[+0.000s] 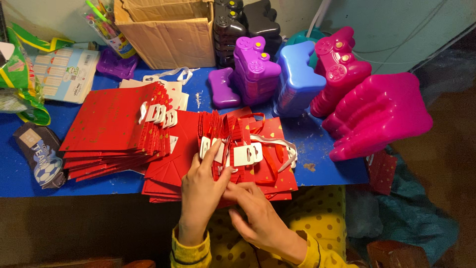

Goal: The person gathers a pile of red Valentine's Day gift bags, straightens their ribbon handles, and flattens and folds each bag by hand, stacking the flattened bags on the desk. They then pick up and reposition plastic toy containers at the edge of the desk.

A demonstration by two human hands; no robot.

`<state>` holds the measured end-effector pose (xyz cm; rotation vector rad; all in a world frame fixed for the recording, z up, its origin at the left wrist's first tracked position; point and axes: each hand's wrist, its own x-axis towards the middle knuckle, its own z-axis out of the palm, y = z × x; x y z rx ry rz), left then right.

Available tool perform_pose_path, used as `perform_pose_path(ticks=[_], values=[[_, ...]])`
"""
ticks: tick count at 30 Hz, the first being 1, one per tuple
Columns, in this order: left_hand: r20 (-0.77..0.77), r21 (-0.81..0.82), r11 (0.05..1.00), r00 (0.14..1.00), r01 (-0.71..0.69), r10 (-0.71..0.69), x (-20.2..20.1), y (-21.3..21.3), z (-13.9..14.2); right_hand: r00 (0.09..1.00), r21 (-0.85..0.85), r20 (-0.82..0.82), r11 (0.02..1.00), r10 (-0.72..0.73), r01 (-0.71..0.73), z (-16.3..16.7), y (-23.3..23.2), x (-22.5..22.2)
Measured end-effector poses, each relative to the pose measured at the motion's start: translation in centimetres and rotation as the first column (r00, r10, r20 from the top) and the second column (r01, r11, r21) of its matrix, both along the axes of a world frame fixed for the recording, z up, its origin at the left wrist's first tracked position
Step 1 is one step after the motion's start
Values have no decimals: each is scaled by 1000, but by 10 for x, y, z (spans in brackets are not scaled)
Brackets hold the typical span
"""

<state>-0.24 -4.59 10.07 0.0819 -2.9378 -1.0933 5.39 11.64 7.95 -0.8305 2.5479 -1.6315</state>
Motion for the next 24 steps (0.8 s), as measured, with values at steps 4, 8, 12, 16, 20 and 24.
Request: perform_pose_path(ticks=[4,8,12,16,20,24], values=[[-115,97,995,993,32,-21,-4,-4,-3,997,-108,-69,994,-25,18,-6,10,0],[-45,132,991,999,10,-4,-3,-11,-5,972,33,-16,971,-235,235,-6,28,-6],[-134,187,981,991,48,-23,-2,-20,-7,960,291,-133,916,-247,276,-8,28,-11],[-79,248,969,997,9,11,-1,-26,-9,948,335,-225,895,-227,294,-13,23,-9],[-82,254,967,997,13,8,-1,-30,-9,941,302,-227,900,-251,313,-20,26,-12],[-129,248,968,992,27,6,0,-30,-8,936,212,-108,912,-335,351,-22,33,-10]])
